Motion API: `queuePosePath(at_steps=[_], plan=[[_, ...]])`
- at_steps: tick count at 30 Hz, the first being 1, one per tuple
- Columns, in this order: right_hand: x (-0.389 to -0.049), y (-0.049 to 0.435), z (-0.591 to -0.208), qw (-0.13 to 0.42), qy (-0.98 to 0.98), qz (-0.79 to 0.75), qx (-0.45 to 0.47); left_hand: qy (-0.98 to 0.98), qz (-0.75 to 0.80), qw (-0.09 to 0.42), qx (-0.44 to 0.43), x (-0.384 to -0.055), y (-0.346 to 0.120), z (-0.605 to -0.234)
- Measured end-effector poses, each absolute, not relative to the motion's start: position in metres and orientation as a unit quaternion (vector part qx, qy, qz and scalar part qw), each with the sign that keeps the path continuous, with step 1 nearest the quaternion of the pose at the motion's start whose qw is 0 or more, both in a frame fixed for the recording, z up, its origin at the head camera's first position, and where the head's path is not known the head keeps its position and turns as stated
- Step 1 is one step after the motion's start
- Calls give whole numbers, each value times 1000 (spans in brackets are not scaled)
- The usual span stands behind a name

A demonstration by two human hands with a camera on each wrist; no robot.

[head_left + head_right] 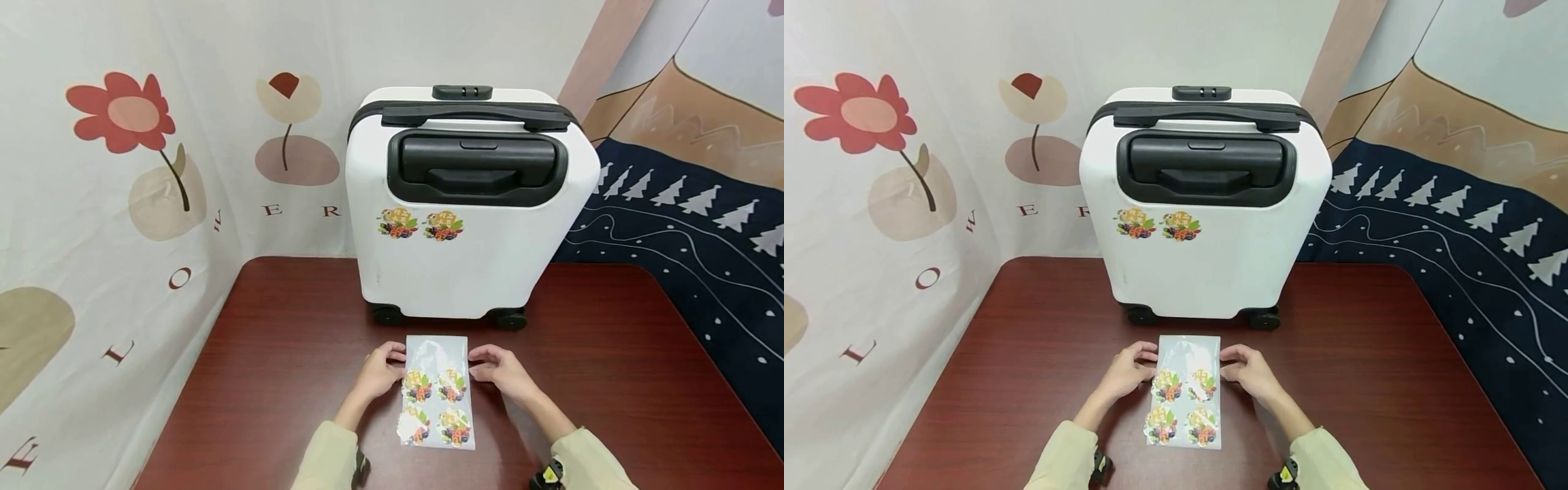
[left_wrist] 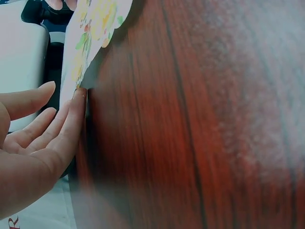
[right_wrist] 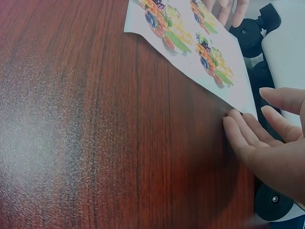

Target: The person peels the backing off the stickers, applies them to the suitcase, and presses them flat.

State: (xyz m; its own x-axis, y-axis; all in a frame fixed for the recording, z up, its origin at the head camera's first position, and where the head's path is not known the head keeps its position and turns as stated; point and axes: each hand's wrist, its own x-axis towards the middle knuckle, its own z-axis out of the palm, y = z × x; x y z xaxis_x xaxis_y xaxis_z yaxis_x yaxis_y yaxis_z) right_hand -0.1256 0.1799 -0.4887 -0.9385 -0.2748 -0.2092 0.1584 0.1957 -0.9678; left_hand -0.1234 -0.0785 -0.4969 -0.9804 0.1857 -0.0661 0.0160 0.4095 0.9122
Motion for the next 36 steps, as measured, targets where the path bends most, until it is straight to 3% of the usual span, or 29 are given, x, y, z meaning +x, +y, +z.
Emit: queuePosePath(at_steps=[24,36], plan=[[-125,175,-473,133,760,-635,-34,803,591,67,32,-123,-81,-484],[-129,176,-448,100,766,-632,-67,760,645,68,35,-114,-77,-434]])
